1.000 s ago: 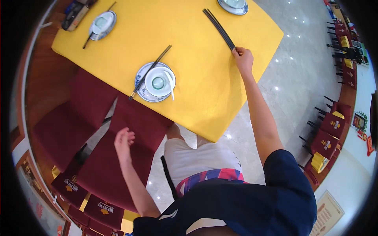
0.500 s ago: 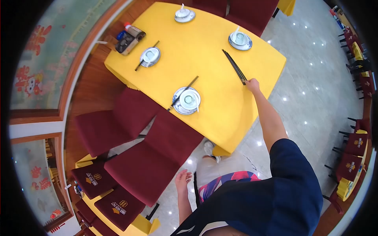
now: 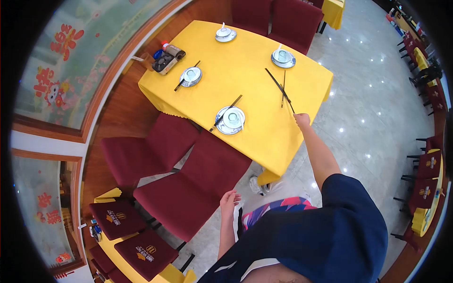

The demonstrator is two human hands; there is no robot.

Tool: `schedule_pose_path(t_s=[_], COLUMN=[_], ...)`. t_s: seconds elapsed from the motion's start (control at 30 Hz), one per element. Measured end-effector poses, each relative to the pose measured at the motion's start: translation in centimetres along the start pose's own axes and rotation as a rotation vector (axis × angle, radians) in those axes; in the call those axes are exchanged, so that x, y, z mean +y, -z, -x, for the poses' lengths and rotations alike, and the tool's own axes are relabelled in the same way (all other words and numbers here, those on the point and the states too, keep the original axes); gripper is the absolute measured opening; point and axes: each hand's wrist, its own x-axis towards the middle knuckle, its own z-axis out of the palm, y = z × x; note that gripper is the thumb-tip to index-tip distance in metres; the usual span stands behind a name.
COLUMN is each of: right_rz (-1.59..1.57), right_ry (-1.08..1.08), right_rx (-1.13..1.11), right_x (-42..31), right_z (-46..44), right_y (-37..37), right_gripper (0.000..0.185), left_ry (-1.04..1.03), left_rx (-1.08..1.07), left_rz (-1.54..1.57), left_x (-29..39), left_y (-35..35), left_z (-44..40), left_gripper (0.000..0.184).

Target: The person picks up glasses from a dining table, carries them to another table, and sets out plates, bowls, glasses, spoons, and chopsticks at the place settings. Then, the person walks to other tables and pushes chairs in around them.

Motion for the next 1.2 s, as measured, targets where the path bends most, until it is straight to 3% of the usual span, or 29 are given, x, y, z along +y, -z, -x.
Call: schedule_pose_path(t_s=[0.13,0.17,0.2,0.27,0.47,0.53,0.63,0.67,0.73,0.87,0.9,0.97,1.2], right_rz=[0.172,0.051,0.055,-0.184,-0.490,-0.436,-0.502,-0.562,-0.553,-0.551,-0.515,-0.629,-0.584], right_ry=[0.022,-0.079,-0.081,-0.114,0.067,-0.023,-0.076,-0.104,-0.155,-0.206,-0.236,-0.288,-0.250], right_rx=[-0.078,-0.199,-0.192,-0.438,-0.804,-0.774,-0.748,-0.710,-0.583,-0.243,-0.275,-0.103,-0.132], right_x=[0.7,0.6,0.7,1.5,8.9,11.6,15.6,15.8,17.4,22.0,22.7,22.7,19.3], right_z=[1.7,2.7,3.8,5.6,9.7,10.8,10.1,10.5,9.4,6.5,6.1,3.7,-5.3], right_y=[0.9,1.8,2.6,4.0,10.6,14.5,21.7,24.7,30.1,40.2,42.0,45.1,47.5], right_gripper=[0.024,0.021,0.021,0.019,0.016,0.014,0.014,0.015,0.016,0.017,0.017,0.018,0.020], left_ry=[0.018,0.005,-0.003,-0.056,-0.312,-0.659,-0.748,-0.755,-0.924,-0.494,-0.522,-0.510,-0.295], left_rx=[-0.129,-0.171,-0.191,-0.251,-0.240,-0.094,0.151,0.141,0.412,0.309,0.324,0.349,0.392], left_rz=[-0.145,-0.187,-0.248,-0.341,-0.369,-0.506,-0.753,-0.748,-0.974,-1.170,-1.211,-1.230,-1.137], left_x=[-0.5,-0.2,0.6,2.0,8.0,7.7,10.4,10.4,10.6,11.1,10.4,9.6,8.4], left_y=[-0.6,-1.1,-1.9,-3.9,-20.1,-26.9,-36.6,-39.3,-43.2,-47.4,-47.3,-47.1,-45.9], left_z=[-1.9,-2.7,-3.3,-5.3,-12.3,-18.3,-24.2,-26.3,-29.2,-31.6,-32.3,-33.3,-32.5], left_gripper=[0.023,0.024,0.025,0.027,0.028,0.033,0.038,0.038,0.042,0.030,0.026,0.021,0.023])
